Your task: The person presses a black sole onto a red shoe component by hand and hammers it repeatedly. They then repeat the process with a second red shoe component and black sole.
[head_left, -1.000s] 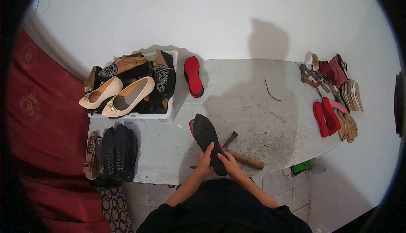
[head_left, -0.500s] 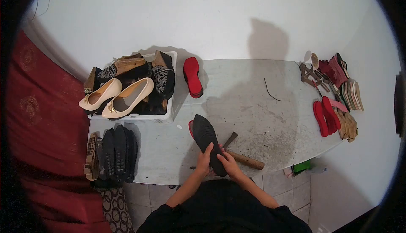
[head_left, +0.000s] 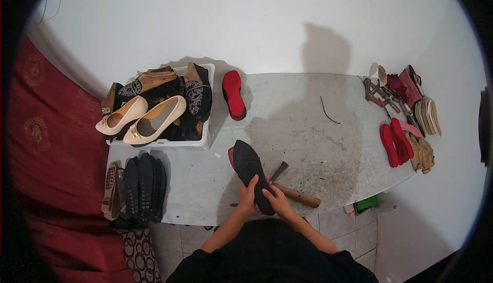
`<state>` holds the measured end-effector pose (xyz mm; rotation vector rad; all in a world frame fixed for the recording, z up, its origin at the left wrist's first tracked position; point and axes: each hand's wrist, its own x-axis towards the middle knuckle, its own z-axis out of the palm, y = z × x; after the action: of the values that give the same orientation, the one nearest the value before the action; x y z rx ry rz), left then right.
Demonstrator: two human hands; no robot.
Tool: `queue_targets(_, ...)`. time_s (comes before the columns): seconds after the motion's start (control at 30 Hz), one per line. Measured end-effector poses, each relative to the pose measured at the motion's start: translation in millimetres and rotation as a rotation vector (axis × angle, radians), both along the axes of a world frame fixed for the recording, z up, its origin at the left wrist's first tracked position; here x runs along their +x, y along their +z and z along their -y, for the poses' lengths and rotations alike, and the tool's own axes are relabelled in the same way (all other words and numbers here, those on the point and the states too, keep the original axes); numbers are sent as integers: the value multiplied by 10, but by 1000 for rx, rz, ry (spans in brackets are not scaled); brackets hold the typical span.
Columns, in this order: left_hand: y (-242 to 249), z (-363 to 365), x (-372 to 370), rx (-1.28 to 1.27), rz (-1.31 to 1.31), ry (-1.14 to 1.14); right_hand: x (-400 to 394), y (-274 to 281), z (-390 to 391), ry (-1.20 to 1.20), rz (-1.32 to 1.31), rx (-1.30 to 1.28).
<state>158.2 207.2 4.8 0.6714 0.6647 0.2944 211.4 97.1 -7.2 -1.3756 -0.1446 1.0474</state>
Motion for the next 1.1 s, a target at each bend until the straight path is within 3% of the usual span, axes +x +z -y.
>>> queue_targets(0.37, 40, 22, -5, 37, 30, 26, -2, 158, 3, -6, -21, 4)
queue_targets(0.47, 32, -17, -2, 31, -1, 81, 18, 159, 31, 0, -144, 5)
queue_targets(0.53, 7, -72, -24, 38, 15, 88, 26, 161, 54, 18, -409, 247)
queue_targets(0.63, 28, -98, -33, 38, 27, 96, 37, 185, 71, 45, -621, 303)
queue_targets(0.87, 36, -75, -30, 68, 11, 125, 5, 173, 85, 71, -584, 381)
queue_targets(1.1, 106, -78, -35, 112, -1, 158, 2, 207, 73, 68, -350, 287)
